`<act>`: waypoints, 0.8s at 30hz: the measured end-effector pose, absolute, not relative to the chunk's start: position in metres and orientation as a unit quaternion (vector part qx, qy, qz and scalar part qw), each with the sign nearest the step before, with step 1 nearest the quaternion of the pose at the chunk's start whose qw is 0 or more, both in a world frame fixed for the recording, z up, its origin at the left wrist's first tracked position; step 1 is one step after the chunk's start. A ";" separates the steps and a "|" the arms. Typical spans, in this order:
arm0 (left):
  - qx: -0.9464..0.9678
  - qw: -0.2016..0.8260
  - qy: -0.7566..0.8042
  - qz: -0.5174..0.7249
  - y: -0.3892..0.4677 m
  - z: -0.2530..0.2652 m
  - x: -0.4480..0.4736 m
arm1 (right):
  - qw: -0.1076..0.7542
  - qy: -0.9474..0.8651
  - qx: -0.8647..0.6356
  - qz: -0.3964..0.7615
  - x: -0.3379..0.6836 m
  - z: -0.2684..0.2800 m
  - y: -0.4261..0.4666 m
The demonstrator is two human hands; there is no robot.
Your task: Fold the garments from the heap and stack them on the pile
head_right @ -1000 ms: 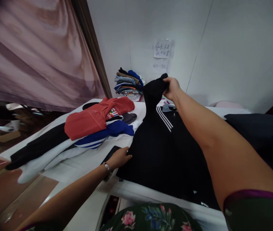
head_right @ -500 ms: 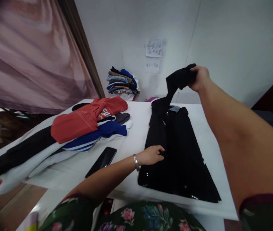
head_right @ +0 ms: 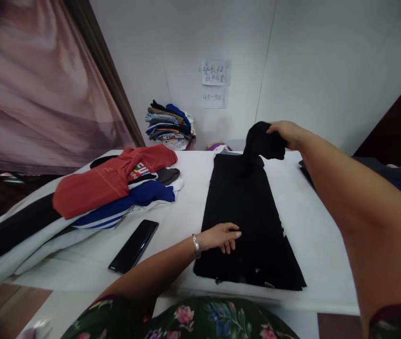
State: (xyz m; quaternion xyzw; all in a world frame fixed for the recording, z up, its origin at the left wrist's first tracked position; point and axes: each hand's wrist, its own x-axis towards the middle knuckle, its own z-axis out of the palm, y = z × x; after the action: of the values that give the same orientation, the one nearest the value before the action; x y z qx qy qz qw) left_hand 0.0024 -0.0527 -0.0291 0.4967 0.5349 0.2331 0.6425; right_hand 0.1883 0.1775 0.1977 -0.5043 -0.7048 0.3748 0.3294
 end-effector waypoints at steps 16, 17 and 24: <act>0.133 0.753 0.428 0.481 -0.011 -0.035 -0.051 | -0.080 -0.911 -0.277 0.296 0.111 0.031 -0.025; 0.128 0.736 0.460 0.479 -0.011 -0.035 -0.050 | -0.067 -0.912 -0.270 0.302 0.113 0.029 -0.023; 0.143 0.656 0.537 0.511 -0.004 -0.029 -0.041 | 0.164 -0.879 -0.374 0.247 0.117 0.027 0.054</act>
State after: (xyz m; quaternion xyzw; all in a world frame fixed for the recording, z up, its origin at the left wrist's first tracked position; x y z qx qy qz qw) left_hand -0.0411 -0.0036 -0.0290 0.1431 0.5371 0.5106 0.6561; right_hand 0.1169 0.0537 0.0269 -0.3744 -0.8785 0.2474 0.1636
